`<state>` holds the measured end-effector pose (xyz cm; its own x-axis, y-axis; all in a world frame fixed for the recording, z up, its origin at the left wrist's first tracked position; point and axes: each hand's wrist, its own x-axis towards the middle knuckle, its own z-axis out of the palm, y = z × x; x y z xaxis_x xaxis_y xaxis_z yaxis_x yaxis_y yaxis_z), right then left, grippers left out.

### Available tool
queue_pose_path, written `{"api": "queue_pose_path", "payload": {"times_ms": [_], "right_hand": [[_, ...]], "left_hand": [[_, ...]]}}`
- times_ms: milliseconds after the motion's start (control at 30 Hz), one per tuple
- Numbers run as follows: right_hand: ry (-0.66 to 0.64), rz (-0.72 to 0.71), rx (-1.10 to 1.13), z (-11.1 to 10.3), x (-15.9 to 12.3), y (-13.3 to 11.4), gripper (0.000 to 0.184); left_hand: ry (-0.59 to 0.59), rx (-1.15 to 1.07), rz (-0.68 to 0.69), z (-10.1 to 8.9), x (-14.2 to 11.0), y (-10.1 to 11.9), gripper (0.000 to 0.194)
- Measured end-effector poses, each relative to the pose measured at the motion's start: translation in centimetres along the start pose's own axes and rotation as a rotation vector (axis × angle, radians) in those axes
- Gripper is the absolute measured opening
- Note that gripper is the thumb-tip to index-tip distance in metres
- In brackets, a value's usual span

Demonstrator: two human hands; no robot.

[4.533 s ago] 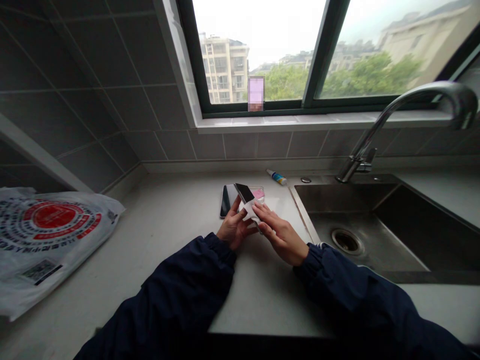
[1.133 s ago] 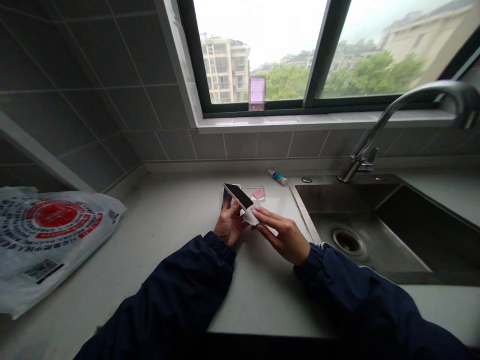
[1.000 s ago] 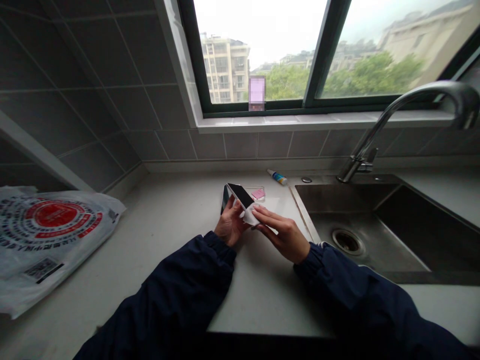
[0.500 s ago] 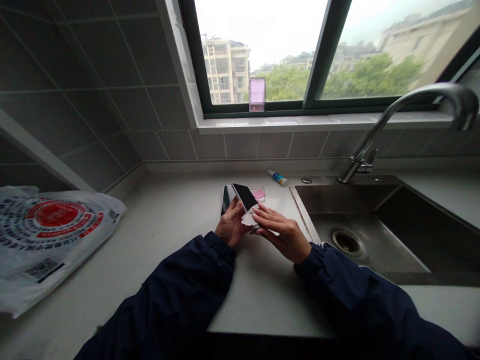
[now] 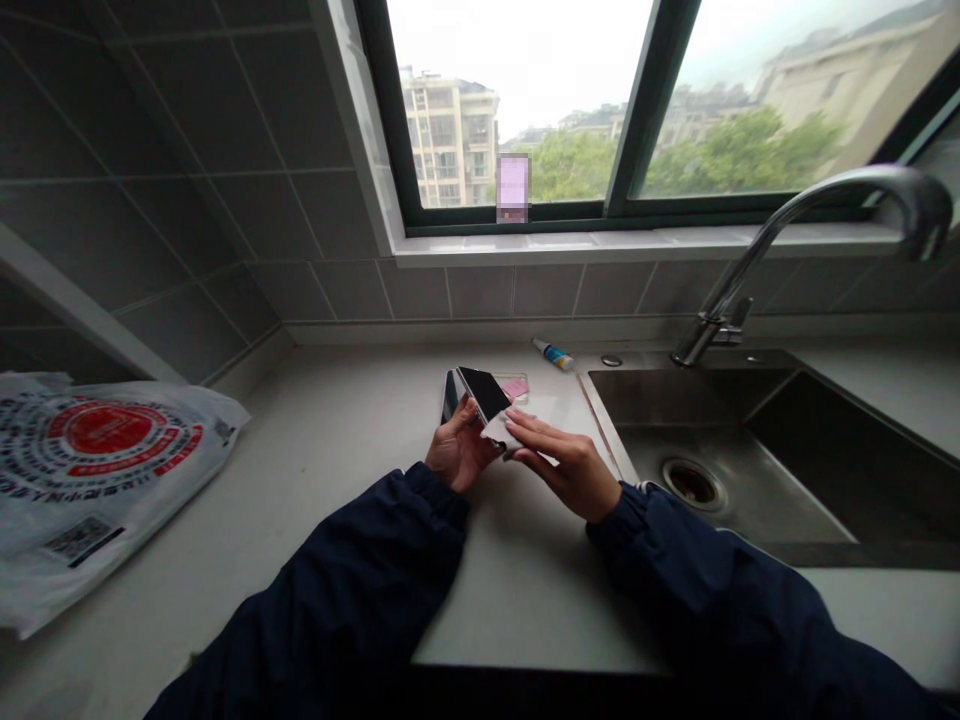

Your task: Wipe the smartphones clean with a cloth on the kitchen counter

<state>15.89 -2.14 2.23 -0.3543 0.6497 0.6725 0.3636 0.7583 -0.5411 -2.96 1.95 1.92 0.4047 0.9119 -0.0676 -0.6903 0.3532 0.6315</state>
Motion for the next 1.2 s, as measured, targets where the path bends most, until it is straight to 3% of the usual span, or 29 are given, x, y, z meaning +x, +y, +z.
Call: {"api": "queue_pose_path", "payload": {"times_ms": [200,467,800,967,1200], "right_hand": [[0.026,0.036,0.024,-0.6,0.3,-0.1,0.037],[0.047,0.04,0.071,-0.4,0.2,-0.4,0.038],[-0.055,0.023,0.068,-0.2,0.0,-0.8,0.048],[-0.123,0.024,0.082,-0.6,0.1,-1.1,0.05],[-0.105,0.096,0.043,-0.6,0.0,-0.8,0.054]], "left_hand": [[0.023,-0.043,-0.032,-0.2,0.2,0.5,0.051],[-0.027,0.024,0.018,0.0,-0.1,0.2,0.067],[-0.026,0.086,0.055,0.1,0.0,-1.0,0.062],[0.022,0.097,-0.062,-0.6,0.4,-1.7,0.063],[-0.152,0.175,-0.164,-1.7,0.4,-2.3,0.054]]}}
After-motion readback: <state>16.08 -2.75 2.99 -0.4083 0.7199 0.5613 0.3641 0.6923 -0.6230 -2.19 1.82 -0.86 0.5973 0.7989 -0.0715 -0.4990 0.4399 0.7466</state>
